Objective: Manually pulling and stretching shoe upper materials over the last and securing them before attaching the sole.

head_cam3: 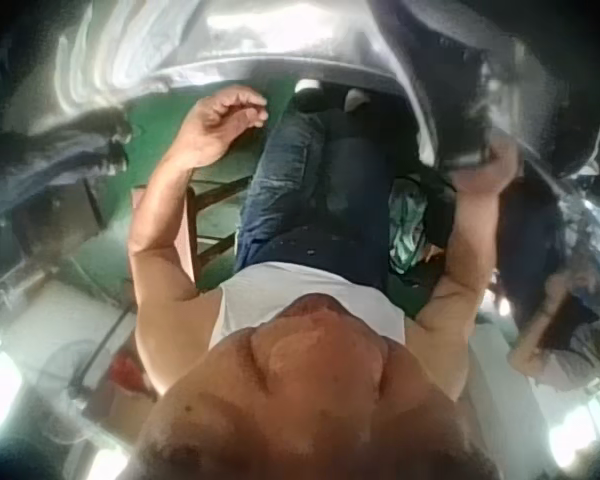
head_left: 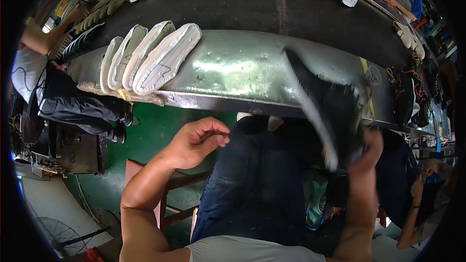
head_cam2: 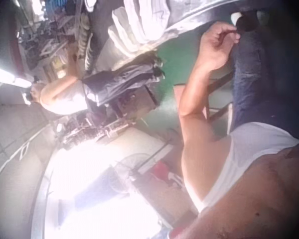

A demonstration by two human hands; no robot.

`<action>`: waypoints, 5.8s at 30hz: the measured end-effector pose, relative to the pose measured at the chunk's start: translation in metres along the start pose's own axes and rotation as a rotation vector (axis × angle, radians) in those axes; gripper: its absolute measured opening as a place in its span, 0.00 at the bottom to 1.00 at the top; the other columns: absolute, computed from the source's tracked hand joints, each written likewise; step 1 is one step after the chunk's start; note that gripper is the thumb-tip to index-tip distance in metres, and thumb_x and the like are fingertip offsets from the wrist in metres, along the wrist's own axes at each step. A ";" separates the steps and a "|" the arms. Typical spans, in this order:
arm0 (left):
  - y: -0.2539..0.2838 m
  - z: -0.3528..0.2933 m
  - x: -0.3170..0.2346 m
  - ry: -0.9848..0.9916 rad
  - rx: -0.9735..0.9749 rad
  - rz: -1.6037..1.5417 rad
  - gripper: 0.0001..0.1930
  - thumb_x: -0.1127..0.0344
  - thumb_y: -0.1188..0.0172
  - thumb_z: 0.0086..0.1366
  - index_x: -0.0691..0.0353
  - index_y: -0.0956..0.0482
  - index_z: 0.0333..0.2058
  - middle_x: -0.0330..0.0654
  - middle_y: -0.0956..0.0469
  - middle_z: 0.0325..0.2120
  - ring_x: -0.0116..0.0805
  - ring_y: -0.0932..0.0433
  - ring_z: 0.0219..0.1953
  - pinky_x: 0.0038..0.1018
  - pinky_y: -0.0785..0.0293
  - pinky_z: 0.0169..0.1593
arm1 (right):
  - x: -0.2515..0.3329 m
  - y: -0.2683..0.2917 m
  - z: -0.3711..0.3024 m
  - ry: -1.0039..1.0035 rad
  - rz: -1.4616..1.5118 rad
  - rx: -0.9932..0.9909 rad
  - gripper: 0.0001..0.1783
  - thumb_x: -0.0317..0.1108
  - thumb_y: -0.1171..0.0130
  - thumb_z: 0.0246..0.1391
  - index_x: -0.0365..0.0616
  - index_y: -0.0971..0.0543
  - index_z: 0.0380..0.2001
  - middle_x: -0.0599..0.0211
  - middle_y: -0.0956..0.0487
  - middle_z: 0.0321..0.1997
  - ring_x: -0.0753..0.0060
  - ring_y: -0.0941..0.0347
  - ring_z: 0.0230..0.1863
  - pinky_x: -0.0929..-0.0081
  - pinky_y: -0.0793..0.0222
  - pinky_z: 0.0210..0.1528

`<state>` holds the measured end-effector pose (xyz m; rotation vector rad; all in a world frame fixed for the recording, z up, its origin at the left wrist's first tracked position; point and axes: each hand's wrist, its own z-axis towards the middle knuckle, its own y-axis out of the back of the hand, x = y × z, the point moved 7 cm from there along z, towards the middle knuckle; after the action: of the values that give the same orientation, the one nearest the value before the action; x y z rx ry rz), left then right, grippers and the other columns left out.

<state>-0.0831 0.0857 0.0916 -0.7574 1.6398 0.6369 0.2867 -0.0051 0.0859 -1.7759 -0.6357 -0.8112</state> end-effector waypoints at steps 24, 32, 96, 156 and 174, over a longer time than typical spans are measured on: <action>0.285 0.583 -0.090 0.159 -0.799 1.452 0.55 0.17 0.56 0.56 0.57 0.37 0.69 0.59 0.37 0.66 0.61 0.51 0.73 0.46 0.51 0.72 | 0.047 -0.040 0.249 0.676 -1.695 0.041 0.21 0.32 0.38 0.52 0.36 0.24 0.49 0.49 0.22 0.47 0.42 0.32 0.57 0.50 0.39 0.61; 0.329 0.631 -0.087 0.272 -0.745 1.350 0.56 0.15 0.53 0.54 0.59 0.30 0.65 0.57 0.29 0.61 0.56 0.39 0.68 0.41 0.35 0.65 | 0.081 -0.054 0.231 0.471 -1.654 0.194 0.30 0.33 0.36 0.52 0.31 0.30 0.57 0.40 0.31 0.63 0.36 0.40 0.68 0.47 0.46 0.69; -0.135 -0.005 0.080 -0.051 0.417 0.160 0.36 0.64 0.46 0.71 0.67 0.52 0.71 0.57 0.41 0.67 0.44 0.42 0.70 0.34 0.48 0.71 | -0.118 -0.032 -0.074 0.109 -1.188 0.451 0.26 0.29 0.34 0.53 0.39 0.30 0.54 0.54 0.18 0.51 0.52 0.19 0.48 0.64 0.26 0.49; -0.133 0.015 0.147 0.144 0.168 -0.255 0.23 0.65 0.47 0.75 0.54 0.36 0.66 0.39 0.25 0.53 0.26 0.29 0.54 0.26 0.33 0.61 | -0.159 0.006 -0.117 -0.222 -1.308 0.324 0.11 0.33 0.44 0.62 0.36 0.26 0.41 0.54 0.19 0.29 0.50 0.21 0.32 0.56 0.28 0.37; -0.132 0.026 0.169 0.371 0.058 -0.408 0.22 0.59 0.44 0.73 0.54 0.31 0.63 0.36 0.23 0.46 0.24 0.24 0.48 0.25 0.23 0.45 | -0.140 -0.011 -0.118 -0.052 -1.916 0.420 0.07 0.28 0.43 0.56 0.37 0.29 0.36 0.47 0.21 0.34 0.40 0.22 0.36 0.53 0.24 0.38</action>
<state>0.0128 -0.0035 -0.0802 -1.1800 1.7529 0.1611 0.1631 -0.1194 0.0119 -0.3239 -2.3682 -1.5742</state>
